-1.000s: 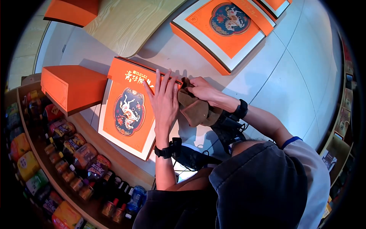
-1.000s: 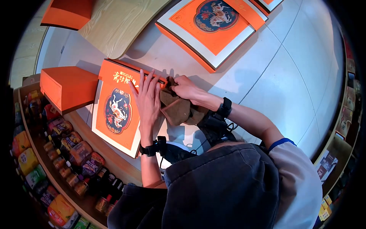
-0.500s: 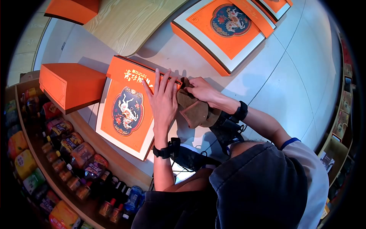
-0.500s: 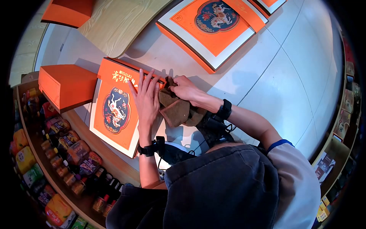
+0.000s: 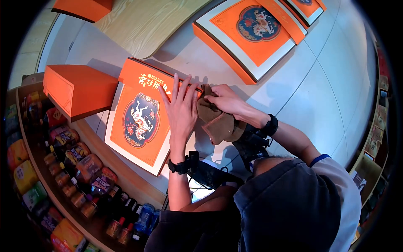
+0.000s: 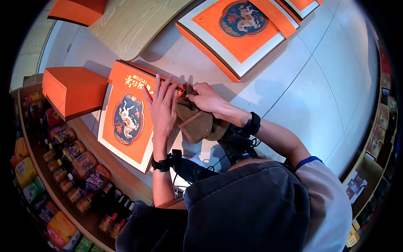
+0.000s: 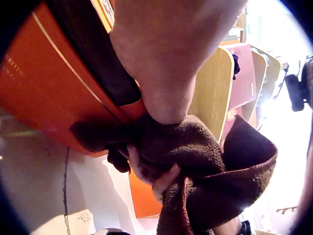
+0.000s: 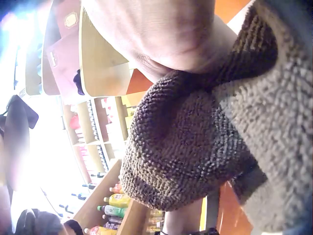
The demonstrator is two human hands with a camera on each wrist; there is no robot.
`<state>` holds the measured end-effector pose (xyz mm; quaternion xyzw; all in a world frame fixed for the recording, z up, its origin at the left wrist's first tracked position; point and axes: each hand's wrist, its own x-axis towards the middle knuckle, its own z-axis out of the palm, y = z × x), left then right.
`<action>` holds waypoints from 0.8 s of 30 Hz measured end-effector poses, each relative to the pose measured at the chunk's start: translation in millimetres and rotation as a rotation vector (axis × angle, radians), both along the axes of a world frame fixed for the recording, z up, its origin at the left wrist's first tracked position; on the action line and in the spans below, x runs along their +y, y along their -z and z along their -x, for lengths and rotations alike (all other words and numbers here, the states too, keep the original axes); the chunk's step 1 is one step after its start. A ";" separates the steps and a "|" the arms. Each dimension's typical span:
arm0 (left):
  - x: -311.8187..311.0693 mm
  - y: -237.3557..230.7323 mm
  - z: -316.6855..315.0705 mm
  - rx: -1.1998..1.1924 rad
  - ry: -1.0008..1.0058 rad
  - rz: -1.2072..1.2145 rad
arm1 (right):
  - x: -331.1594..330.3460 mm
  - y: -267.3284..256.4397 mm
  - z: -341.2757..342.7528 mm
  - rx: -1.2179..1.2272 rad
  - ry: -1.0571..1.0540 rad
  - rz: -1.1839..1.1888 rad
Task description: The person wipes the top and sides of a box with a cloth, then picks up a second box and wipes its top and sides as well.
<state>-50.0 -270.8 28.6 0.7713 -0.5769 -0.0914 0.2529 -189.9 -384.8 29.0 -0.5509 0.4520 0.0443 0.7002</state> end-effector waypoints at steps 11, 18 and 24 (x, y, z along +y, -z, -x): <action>0.0 0.2 0.5 -0.008 -0.001 -0.004 | -0.3 13.5 5.0 -0.034 -0.090 0.102; 1.5 -2.0 -0.8 0.036 0.000 0.010 | 1.2 9.2 7.5 -0.028 -0.095 0.099; 5.1 1.1 -7.1 0.292 -0.074 0.120 | 4.2 -5.0 10.9 -0.136 -0.045 0.136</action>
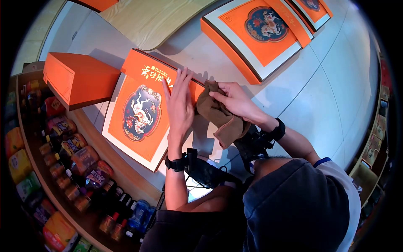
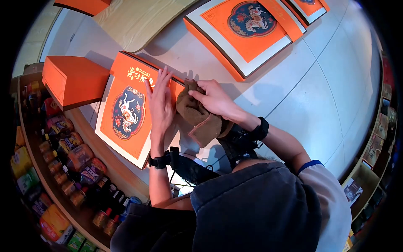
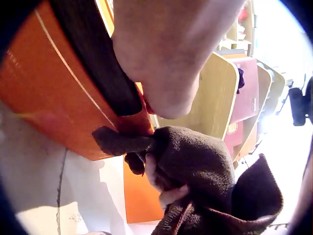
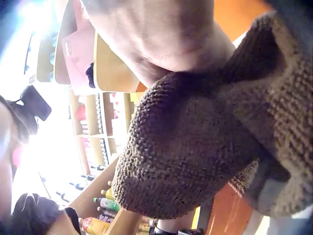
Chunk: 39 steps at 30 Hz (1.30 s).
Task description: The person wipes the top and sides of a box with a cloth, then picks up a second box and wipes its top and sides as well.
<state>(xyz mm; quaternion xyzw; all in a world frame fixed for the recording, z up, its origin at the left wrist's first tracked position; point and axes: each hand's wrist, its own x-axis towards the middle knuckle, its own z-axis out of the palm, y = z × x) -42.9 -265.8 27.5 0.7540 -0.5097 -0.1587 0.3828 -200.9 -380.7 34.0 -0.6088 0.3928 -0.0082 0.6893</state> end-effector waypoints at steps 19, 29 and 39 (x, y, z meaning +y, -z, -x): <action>16.8 -7.1 -23.4 -0.200 -0.032 0.000 | 25.0 51.3 -12.8 0.273 -0.005 -0.282; 20.1 4.2 -17.0 -0.378 -0.027 -0.138 | 22.9 28.2 -18.6 0.212 0.131 -0.511; 20.8 5.0 -16.2 -0.395 -0.038 -0.118 | 27.5 4.1 -21.9 0.203 0.111 -0.421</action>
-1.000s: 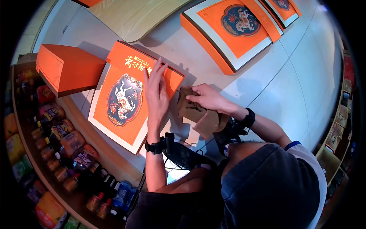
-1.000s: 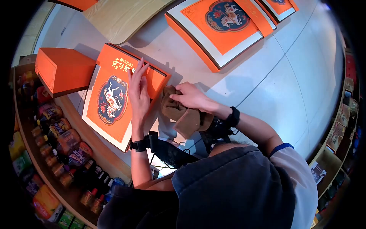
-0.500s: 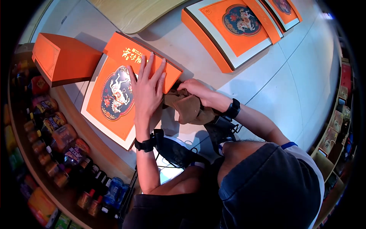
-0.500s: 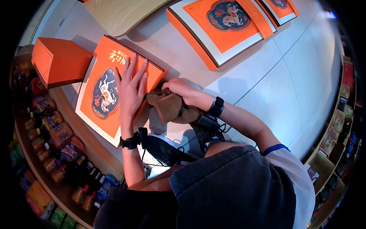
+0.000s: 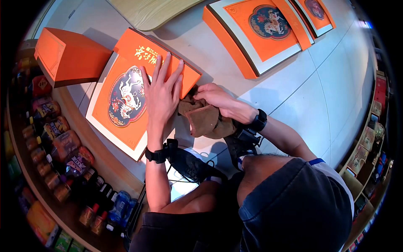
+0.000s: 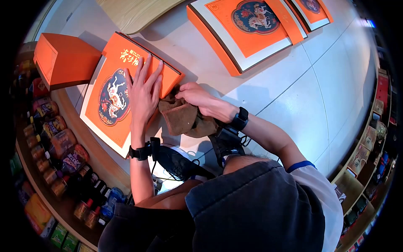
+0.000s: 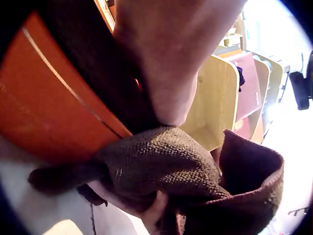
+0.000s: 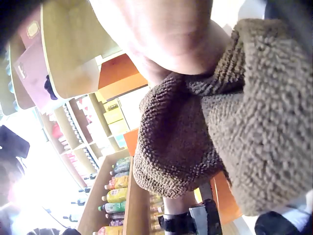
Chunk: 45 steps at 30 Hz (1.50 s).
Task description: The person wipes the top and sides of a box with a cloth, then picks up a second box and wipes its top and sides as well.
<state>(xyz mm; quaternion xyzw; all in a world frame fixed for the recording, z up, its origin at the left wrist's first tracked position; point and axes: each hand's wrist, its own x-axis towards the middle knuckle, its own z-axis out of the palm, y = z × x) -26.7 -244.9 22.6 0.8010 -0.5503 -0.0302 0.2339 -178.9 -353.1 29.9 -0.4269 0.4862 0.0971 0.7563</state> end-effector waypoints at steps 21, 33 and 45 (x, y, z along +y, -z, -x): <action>-0.4 2.7 -0.5 -0.025 -0.001 -0.015 | -13.5 -5.1 8.0 -0.161 -0.168 -0.092; -0.1 -1.6 0.6 -0.005 -0.007 -0.005 | -14.8 -21.9 17.6 -0.260 -0.215 -0.034; 10.5 1.0 -14.2 0.211 0.021 0.104 | 5.0 6.2 32.1 -0.162 -0.269 -0.123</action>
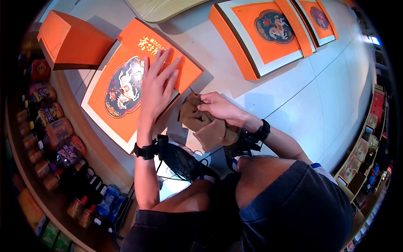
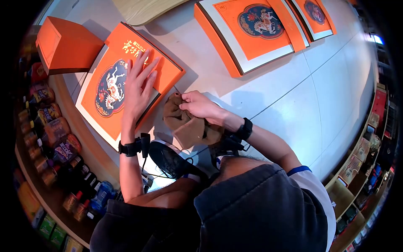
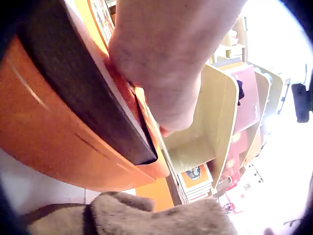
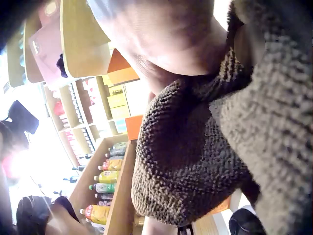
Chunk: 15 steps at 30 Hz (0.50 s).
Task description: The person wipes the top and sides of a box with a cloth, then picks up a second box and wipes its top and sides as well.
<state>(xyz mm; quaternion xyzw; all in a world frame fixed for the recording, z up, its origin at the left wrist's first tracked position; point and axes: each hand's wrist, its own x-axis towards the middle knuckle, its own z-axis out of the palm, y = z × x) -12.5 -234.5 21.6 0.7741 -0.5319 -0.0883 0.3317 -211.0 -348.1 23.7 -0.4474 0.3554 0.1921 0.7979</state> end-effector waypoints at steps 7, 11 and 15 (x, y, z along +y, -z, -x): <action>26.9 -13.3 -1.1 -0.187 -0.060 -0.185 | 0.5 34.3 -19.9 0.086 -0.001 0.103; 28.3 -5.3 1.2 -0.229 -0.085 -0.167 | 8.4 30.9 -27.3 0.070 0.105 0.148; 29.2 -4.1 1.4 -0.252 -0.091 -0.164 | 12.2 18.8 -31.9 0.115 0.116 0.134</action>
